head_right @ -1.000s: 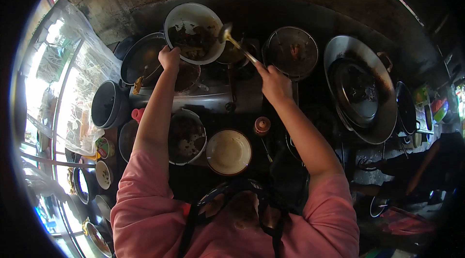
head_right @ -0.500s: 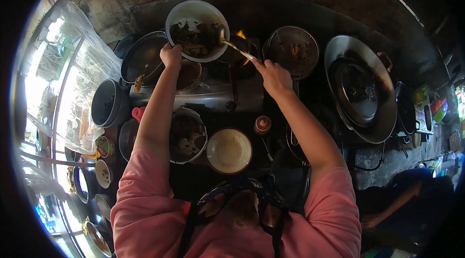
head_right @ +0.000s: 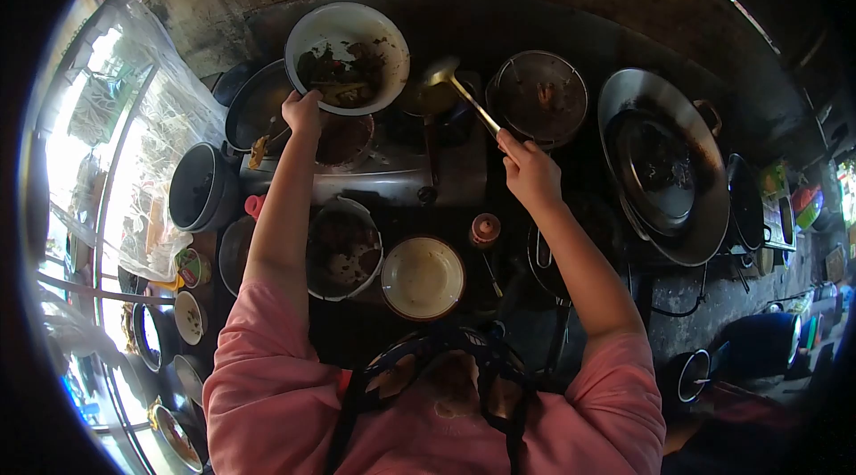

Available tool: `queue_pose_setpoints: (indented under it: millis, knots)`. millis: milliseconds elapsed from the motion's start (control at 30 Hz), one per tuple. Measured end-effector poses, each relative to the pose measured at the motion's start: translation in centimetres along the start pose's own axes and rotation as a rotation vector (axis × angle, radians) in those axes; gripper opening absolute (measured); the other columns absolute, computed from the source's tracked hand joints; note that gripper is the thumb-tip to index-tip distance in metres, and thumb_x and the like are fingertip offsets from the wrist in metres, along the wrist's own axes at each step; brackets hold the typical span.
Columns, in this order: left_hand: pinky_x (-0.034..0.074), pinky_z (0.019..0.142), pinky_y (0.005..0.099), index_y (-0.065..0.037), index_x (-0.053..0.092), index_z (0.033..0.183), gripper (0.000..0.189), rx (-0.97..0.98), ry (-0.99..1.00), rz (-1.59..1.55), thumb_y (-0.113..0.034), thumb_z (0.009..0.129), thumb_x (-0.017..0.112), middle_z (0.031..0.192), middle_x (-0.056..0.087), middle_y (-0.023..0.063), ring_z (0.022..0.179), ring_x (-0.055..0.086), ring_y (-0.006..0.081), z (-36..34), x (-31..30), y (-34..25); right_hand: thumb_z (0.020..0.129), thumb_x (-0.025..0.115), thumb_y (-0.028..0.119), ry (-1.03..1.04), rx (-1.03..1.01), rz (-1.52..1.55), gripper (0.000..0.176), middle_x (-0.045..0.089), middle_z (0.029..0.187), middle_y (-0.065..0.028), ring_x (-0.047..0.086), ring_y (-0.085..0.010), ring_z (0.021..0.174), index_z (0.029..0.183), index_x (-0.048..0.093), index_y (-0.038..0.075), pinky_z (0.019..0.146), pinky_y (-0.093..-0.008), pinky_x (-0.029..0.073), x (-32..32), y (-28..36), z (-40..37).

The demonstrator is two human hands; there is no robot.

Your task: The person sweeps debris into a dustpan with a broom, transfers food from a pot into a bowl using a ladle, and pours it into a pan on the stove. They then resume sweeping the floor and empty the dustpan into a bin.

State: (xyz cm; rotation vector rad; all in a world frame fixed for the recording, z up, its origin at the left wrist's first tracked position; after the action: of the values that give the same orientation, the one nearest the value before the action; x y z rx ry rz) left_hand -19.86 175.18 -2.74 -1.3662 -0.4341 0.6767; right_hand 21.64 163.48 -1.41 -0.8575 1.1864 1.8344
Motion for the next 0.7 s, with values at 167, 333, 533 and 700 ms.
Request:
queue_pose_setpoints:
  millis: [167,333,533,700]
  knots:
    - [0.054,0.049,0.0297,0.003,0.06,0.078,0.012,-0.242,0.039,-0.293,0.001,0.066,0.058,0.073,0.061,0.0083,0.06,0.061,0.0188,-0.7,-0.4,1.5,0.078,0.061,0.009,0.054,-0.078,0.472,0.041,0.063,0.101,-0.0098,0.061,-0.0265,0.093,0.118,0.056,0.013,0.079,-0.0328,0.049,-2.2,3.7,1.9]
    - [0.056,0.054,0.0335,0.003,0.058,0.089,0.02,-0.343,0.146,-0.391,-0.001,0.069,0.058,0.085,0.061,0.0114,0.071,0.062,0.0211,-2.6,0.8,1.7,0.081,0.058,0.011,0.268,-0.167,0.399,0.037,0.063,0.104,-0.0108,0.061,-0.0234,0.095,0.117,0.055,0.007,0.082,-0.0304,0.049,-1.7,8.8,2.9]
    - [0.057,0.059,0.035,0.003,0.057,0.091,0.022,-0.416,0.208,-0.504,-0.002,0.07,0.057,0.088,0.061,0.0128,0.074,0.062,0.0231,-4.6,1.6,1.8,0.085,0.056,0.015,0.093,-0.14,0.545,0.036,0.067,0.088,-0.0118,0.066,-0.0205,0.072,0.12,0.054,0.009,0.064,-0.0293,0.052,0.8,9.2,6.0]
    - [0.057,0.059,0.0354,0.004,0.058,0.092,0.024,-0.379,0.249,-0.446,0.0,0.068,0.056,0.087,0.061,0.013,0.073,0.062,0.0231,-5.6,1.4,1.1,0.09,0.051,0.02,0.457,0.34,0.783,0.041,0.043,0.062,0.0012,0.035,-0.0043,0.038,0.13,0.045,0.014,0.032,-0.0207,0.034,-2.2,7.9,5.0]
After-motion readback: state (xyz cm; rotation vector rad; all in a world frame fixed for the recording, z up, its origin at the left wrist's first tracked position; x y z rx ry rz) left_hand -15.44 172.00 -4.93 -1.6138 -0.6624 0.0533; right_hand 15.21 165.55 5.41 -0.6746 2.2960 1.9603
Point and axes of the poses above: each hand's wrist, its own z-axis towards the middle knuckle, its own x-axis out of the palm, y = z × x, the point moved 6 cm from there along z, towards the middle knuckle
